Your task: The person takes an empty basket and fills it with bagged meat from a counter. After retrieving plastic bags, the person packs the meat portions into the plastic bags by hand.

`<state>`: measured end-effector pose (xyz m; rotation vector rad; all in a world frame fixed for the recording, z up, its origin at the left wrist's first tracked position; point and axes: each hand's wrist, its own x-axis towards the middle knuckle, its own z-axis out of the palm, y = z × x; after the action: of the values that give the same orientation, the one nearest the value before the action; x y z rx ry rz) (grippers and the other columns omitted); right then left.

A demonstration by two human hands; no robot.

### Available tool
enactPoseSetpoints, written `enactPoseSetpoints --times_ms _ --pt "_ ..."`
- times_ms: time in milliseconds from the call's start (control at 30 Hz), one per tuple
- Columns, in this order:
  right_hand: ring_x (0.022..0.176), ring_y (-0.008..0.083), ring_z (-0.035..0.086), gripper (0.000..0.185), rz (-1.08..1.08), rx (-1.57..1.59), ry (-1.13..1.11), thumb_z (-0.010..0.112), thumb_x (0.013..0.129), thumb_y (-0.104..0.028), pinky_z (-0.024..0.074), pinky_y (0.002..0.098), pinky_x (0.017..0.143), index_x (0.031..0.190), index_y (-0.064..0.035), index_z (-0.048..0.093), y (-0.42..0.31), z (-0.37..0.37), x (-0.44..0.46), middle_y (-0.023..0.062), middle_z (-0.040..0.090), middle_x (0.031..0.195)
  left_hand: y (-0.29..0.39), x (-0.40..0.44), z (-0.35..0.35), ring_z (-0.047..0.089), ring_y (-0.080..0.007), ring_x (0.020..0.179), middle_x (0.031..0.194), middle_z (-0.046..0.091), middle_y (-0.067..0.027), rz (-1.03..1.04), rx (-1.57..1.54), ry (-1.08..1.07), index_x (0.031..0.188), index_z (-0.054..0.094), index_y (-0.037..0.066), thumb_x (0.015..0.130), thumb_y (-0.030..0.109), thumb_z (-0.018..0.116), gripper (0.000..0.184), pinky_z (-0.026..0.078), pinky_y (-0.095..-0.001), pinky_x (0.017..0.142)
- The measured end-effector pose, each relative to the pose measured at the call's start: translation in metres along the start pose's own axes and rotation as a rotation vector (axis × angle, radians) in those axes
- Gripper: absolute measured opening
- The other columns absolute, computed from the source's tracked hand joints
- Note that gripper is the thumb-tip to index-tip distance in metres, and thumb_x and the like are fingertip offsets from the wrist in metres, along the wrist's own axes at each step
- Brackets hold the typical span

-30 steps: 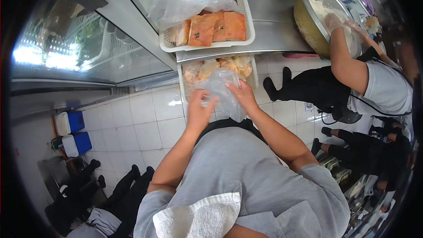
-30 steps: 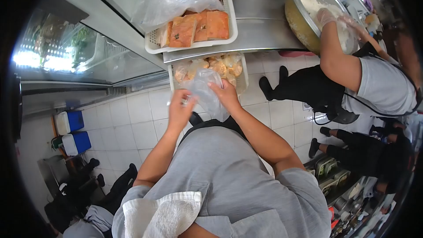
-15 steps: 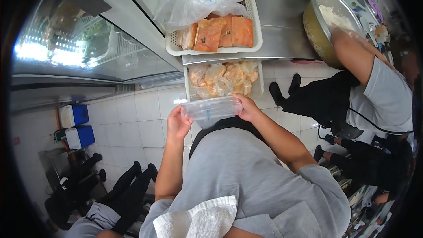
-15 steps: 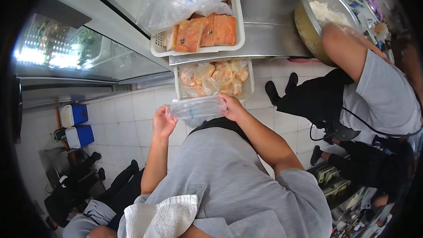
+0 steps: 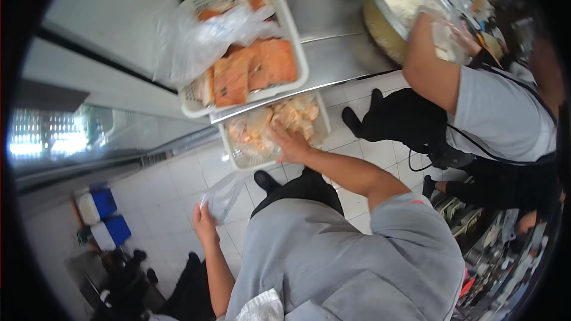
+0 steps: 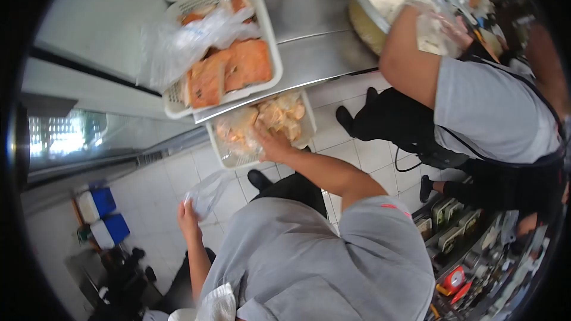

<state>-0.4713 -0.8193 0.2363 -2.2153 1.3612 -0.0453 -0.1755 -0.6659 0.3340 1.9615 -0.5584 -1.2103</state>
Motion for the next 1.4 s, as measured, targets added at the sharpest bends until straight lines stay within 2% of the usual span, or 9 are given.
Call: enactPoseSetpoints --times_ms 233,267,400,600,767,867,1100,1200,1400 --pt "0.093 0.0287 0.053 0.031 0.146 0.374 0.321 0.057 0.067 -0.005 0.0446 0.0345 0.077 0.098 -0.0114 0.059 0.013 0.039 0.039 0.0113 0.052 0.097 -0.008 -0.002 0.011 0.054 -0.0148 0.08 0.084 0.058 -0.0087 0.465 0.566 0.191 0.102 0.059 0.005 0.082 0.023 0.056 0.027 0.042 -0.0268 0.071" --pt "0.088 0.0299 0.054 0.028 0.067 0.475 0.409 0.056 0.068 -0.005 0.0444 0.036 0.075 0.095 -0.0126 0.06 0.014 0.029 0.042 0.0114 0.053 0.095 -0.006 0.003 0.014 0.057 -0.0165 0.078 0.081 0.06 -0.0103 0.64 0.675 0.143 0.103 0.06 0.006 0.081 0.024 0.057 0.028 0.043 -0.027 0.07" --pt "0.084 0.033 0.057 0.026 0.095 0.64 0.391 0.051 0.071 -0.005 0.0447 0.0364 0.075 0.096 -0.0055 0.058 0.026 -0.005 0.044 0.0192 0.059 0.088 0.032 0.006 0.047 0.058 -0.0182 0.057 0.064 0.06 -0.0102 0.269 0.665 0.046 0.097 0.062 0.004 0.081 0.025 0.059 0.027 0.045 -0.0276 0.061" --pt "0.077 0.0247 0.059 0.02 0.073 0.848 0.142 0.051 0.077 -0.009 0.0456 0.0325 0.069 0.095 -0.0023 0.057 -0.015 -0.078 0.01 0.0148 0.06 0.083 0.052 0.033 0.122 0.054 -0.0289 0.098 0.109 0.055 -0.0143 0.836 0.799 -0.123 0.124 0.04 0.006 0.066 0.035 0.072 0.073 0.047 -0.0352 0.073" --pt "0.06 0.0188 0.058 0.018 0.091 0.953 0.03 0.053 0.079 -0.015 0.0457 0.0297 0.054 0.09 -0.0001 0.056 -0.076 -0.116 0.004 0.0129 0.06 0.077 0.066 0.037 0.163 0.05 -0.0304 0.107 0.124 0.045 -0.0155 0.734 0.814 -0.324 0.131 0.028 0.007 0.061 0.053 0.069 0.093 0.046 -0.0385 0.077" --pt "0.05 0.017 0.057 0.022 0.071 0.9 -0.046 0.053 0.08 -0.02 0.045 0.0289 0.047 0.086 0.0016 0.056 -0.09 -0.119 0.012 0.0121 0.059 0.069 0.056 0.047 0.172 0.049 -0.0287 0.109 0.124 0.045 -0.0162 0.538 0.621 -0.609 0.128 0.034 0.006 0.062 0.053 0.069 0.088 0.042 -0.0361 0.083" --pt "0.047 0.0165 0.057 0.031 -0.001 0.781 -0.138 0.056 0.078 -0.029 0.0467 0.0287 0.045 0.08 0.0018 0.056 -0.098 -0.143 0.011 0.0113 0.058 0.062 0.046 0.042 0.191 0.048 -0.0242 0.107 0.116 0.05 -0.0134 0.453 0.284 -0.607 0.119 0.044 0.001 0.072 0.044 0.064 0.066 0.037 -0.0331 0.087" --pt "0.048 0.0162 0.058 0.031 -0.065 0.884 -0.118 0.058 0.077 -0.03 0.0479 0.029 0.046 0.08 0.0009 0.057 -0.097 -0.14 0.016 0.0109 0.059 0.063 0.052 0.036 0.189 0.047 -0.0192 0.104 0.114 0.05 -0.0111 0.672 0.199 -0.591 0.116 0.045 0.0 0.082 0.032 0.057 0.048 0.037 -0.0297 0.087" --pt "0.061 0.0144 0.061 0.032 -0.197 0.863 -0.269 0.059 0.079 -0.034 0.0491 0.0267 0.054 0.087 -0.0025 0.057 -0.105 -0.18 0.015 0.0084 0.06 0.076 0.059 0.046 0.193 0.048 -0.019 0.102 0.113 0.05 -0.0084 0.366 -0.212 -0.752 0.119 0.044 -0.001 0.09 0.033 0.045 0.045 0.038 -0.0302 0.087"
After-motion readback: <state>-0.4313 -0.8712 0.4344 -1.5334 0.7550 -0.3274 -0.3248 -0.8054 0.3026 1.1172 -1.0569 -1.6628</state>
